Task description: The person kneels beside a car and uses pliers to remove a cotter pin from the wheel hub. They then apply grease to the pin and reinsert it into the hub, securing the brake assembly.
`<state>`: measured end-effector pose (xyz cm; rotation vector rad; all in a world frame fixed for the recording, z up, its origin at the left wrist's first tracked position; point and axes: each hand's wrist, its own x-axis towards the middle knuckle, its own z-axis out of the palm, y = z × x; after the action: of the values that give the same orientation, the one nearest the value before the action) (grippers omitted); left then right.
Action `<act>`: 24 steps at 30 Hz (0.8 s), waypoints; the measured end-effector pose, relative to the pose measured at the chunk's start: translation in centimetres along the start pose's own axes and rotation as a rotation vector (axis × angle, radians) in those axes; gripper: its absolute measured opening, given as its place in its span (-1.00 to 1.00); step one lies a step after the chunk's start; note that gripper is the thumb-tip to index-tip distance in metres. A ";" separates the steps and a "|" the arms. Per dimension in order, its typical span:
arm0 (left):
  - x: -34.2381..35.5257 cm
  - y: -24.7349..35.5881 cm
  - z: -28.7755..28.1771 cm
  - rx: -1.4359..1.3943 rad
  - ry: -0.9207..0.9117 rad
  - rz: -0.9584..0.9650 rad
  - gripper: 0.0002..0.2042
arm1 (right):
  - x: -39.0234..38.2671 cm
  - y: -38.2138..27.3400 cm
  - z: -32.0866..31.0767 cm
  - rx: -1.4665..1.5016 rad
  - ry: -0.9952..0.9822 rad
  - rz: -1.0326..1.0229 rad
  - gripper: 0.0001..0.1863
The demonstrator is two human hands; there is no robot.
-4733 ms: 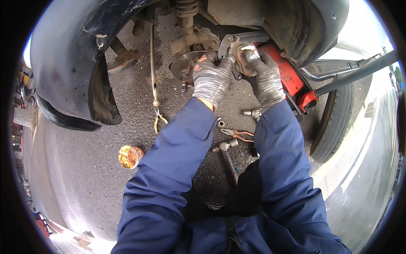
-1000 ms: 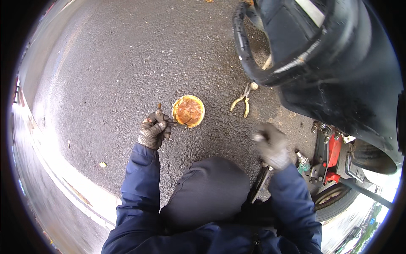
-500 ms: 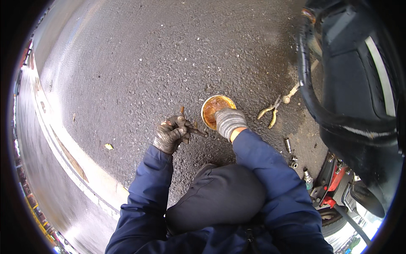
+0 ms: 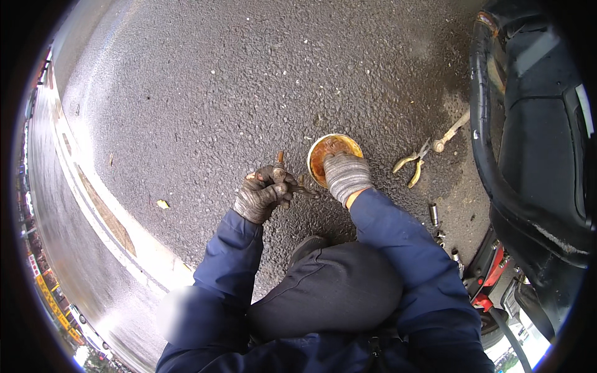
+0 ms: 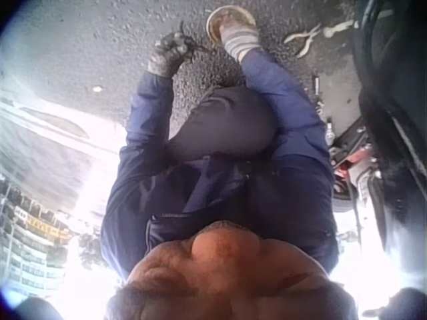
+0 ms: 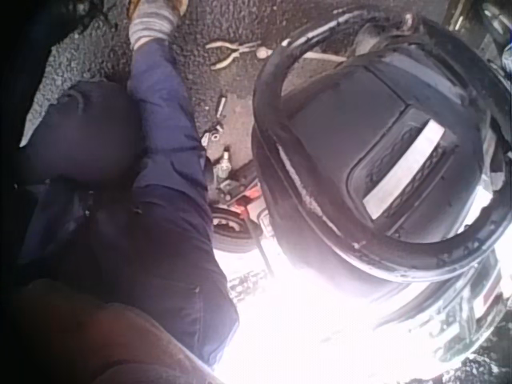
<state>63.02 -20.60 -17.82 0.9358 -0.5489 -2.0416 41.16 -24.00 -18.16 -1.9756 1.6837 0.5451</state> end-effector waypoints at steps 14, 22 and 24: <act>0.5 1.1 1.5 0.249 -0.084 0.037 -0.79 | -8.6 4.8 -2.7 1.173 0.304 0.024 -0.90; 1.0 1.4 4.6 0.319 -0.195 0.109 -0.72 | -10.8 4.6 -2.2 1.518 0.172 0.032 -0.86; 0.9 1.4 5.2 0.312 -0.202 0.096 -0.72 | -11.0 4.4 -1.8 1.461 0.215 0.030 -0.85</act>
<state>59.31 -21.87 -13.97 0.8656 -1.0253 -2.0097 35.05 -16.88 -10.69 -0.8916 1.4436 -0.7665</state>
